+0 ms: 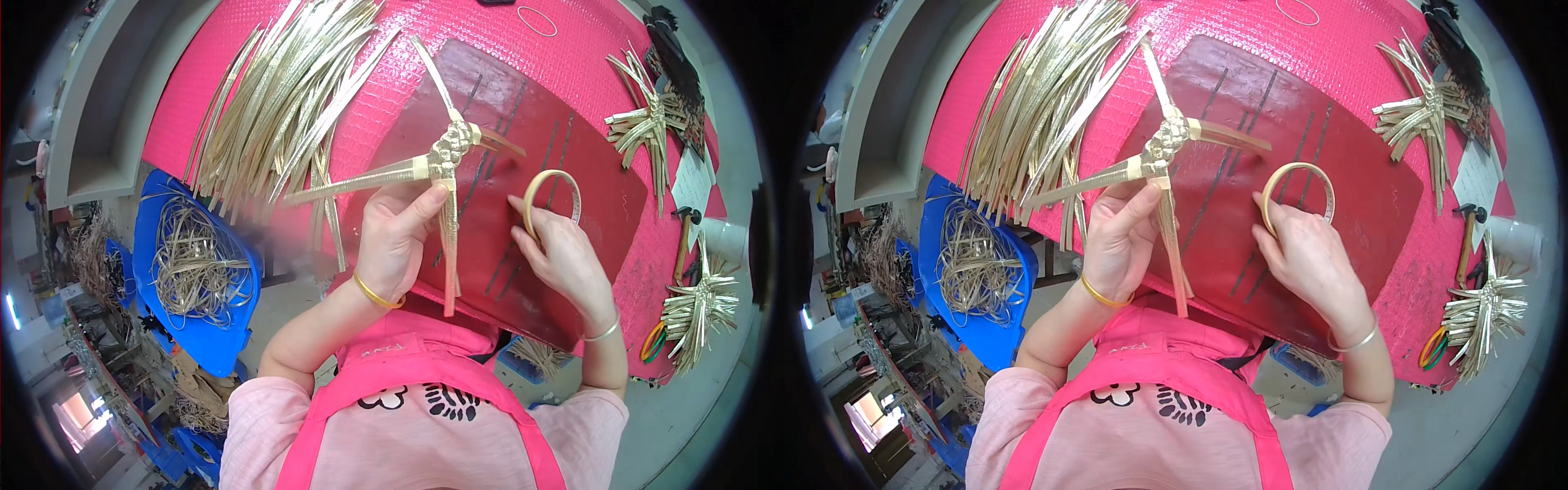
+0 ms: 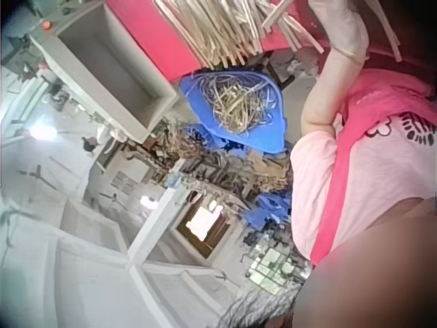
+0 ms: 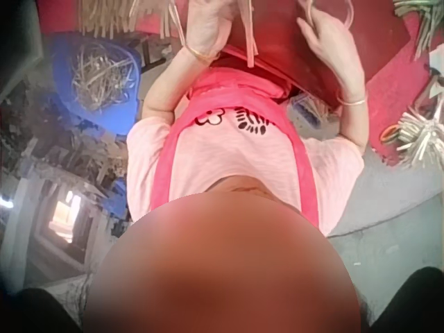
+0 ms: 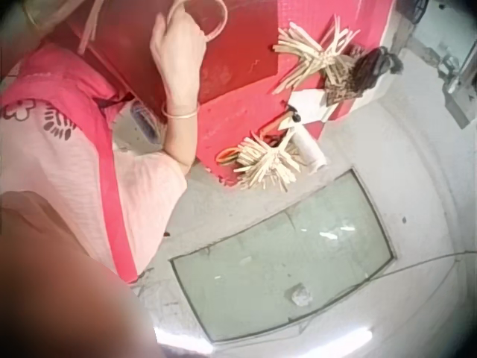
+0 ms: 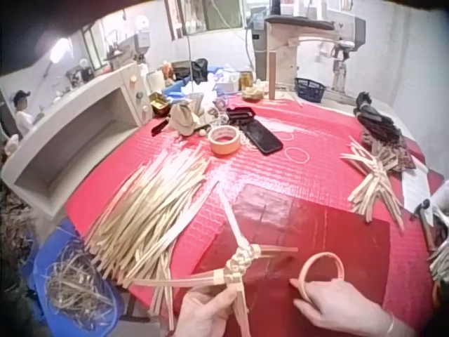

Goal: The recorder is weaving together gold-colored straps on a workbench to create a patterned component.

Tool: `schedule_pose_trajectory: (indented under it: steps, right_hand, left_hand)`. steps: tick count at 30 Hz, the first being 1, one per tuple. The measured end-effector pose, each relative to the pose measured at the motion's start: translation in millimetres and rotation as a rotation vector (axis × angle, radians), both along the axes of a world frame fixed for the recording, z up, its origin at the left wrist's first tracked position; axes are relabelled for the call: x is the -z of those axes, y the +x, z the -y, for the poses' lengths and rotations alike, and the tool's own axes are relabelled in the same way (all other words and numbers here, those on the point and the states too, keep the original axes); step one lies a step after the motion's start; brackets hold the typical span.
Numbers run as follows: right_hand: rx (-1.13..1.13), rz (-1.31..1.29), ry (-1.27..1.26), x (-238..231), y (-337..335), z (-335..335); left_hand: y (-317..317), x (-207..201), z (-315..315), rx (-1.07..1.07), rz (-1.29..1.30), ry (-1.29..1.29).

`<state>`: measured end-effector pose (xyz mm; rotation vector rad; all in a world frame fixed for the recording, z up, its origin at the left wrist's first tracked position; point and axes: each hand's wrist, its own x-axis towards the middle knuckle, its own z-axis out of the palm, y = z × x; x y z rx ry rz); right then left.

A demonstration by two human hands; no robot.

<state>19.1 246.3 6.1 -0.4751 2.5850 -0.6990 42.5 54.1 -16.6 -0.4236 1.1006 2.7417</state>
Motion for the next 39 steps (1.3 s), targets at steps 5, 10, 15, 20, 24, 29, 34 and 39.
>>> schedule_pose_trajectory:
  steps: [5, 10, 15, 20, 24, 29, 34, 39]
  right_hand:
    - [0.016, -0.515, -0.24, -29, -8, -2]
    - [0.747, -0.18, -0.911, -12, -43, -42]
    - [0.737, -0.162, -0.31, -35, -149, -231]
    - [0.498, -0.605, -0.274, -10, -130, -190]
    - [0.144, 0.037, -0.544, -18, -62, -10]
    - [0.236, 0.562, -1.028, 7, -53, 62]
    - [0.357, 0.433, -1.052, 12, -45, 60]
    - [0.378, 0.424, -1.022, 16, -36, 60]
  left_hand:
    - [-9, -8, -22, -0.013, -0.17, -0.2]
    - [-26, 2, -50, 0.287, -0.486, -0.775]
    - [-84, 21, 38, -0.138, -0.658, -1.817]
    - [-125, 48, 93, -0.14, -0.507, -2.258]
    - [-105, 34, 93, -0.183, -0.563, -2.143]
    - [-43, -25, 30, 0.038, -0.654, -1.305]
    - [-68, -12, 70, -0.023, -0.516, -1.518]
    - [-154, 26, 140, -0.387, -0.365, -2.082]
